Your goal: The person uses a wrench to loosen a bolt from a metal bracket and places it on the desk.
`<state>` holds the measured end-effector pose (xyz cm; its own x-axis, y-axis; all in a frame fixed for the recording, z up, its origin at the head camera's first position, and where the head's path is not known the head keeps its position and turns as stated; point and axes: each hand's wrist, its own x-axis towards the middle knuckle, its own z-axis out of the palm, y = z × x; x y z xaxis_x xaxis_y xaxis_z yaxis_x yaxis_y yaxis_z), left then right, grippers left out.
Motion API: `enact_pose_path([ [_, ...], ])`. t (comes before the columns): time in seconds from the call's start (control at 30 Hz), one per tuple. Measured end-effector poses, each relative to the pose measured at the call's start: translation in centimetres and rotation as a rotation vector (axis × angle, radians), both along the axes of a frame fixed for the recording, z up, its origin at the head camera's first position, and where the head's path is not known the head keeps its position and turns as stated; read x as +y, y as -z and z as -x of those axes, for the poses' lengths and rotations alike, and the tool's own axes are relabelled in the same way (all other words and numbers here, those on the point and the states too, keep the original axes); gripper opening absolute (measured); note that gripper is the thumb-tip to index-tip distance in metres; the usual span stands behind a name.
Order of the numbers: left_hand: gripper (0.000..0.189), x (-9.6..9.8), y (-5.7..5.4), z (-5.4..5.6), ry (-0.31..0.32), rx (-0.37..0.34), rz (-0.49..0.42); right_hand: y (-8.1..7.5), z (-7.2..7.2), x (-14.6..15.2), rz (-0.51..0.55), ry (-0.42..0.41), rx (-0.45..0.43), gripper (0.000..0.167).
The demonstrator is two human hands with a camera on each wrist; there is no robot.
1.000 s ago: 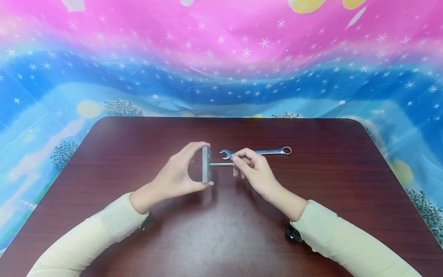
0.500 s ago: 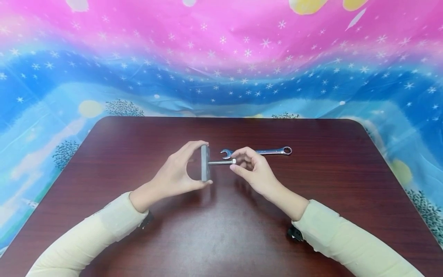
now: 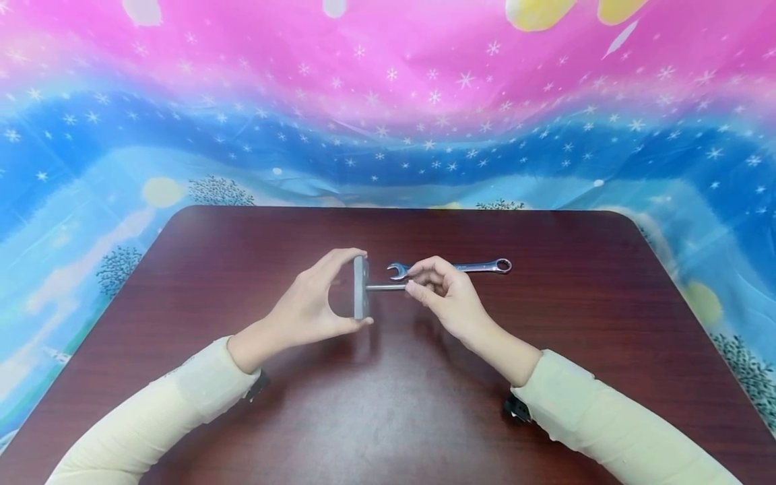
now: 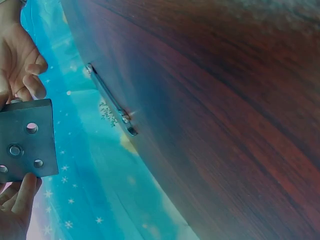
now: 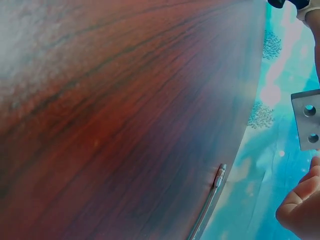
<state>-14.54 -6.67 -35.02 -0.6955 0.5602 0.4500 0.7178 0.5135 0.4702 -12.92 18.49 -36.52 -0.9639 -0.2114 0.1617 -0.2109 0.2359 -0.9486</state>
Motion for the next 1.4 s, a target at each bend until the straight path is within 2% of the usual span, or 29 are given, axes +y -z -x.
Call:
enact_pose_path([
  [0.13, 0.091, -0.05, 0.16, 0.02, -0.007, -0.009, 0.004, 0.29, 0.04, 0.16, 0.001, -0.009, 0.026, 0.029],
  [0.37, 0.091, -0.01, 0.22, 0.06, 0.001, -0.003, -0.005, 0.01, 0.28, 0.67, -0.021, -0.066, -0.029, 0.020],
  [0.63, 0.090, 0.19, 0.24, 0.16, 0.012, 0.010, -0.008, -0.16, 0.46, 0.69, -0.049, -0.040, -0.040, 0.010],
  [0.87, 0.091, 0.18, 0.23, 0.23, 0.001, 0.010, -0.008, -0.13, 0.27, 0.91, 0.009, -0.063, 0.024, 0.033],
  [1.13, 0.090, 0.48, 0.20, 0.22, 0.022, 0.009, -0.007, -0.08, 0.39, 0.95, -0.026, -0.080, -0.056, 0.009],
  [1.4, 0.090, 0.59, 0.19, 0.18, 0.019, 0.002, -0.001, -0.07, 0.51, 0.96, -0.023, -0.057, -0.042, 0.013],
])
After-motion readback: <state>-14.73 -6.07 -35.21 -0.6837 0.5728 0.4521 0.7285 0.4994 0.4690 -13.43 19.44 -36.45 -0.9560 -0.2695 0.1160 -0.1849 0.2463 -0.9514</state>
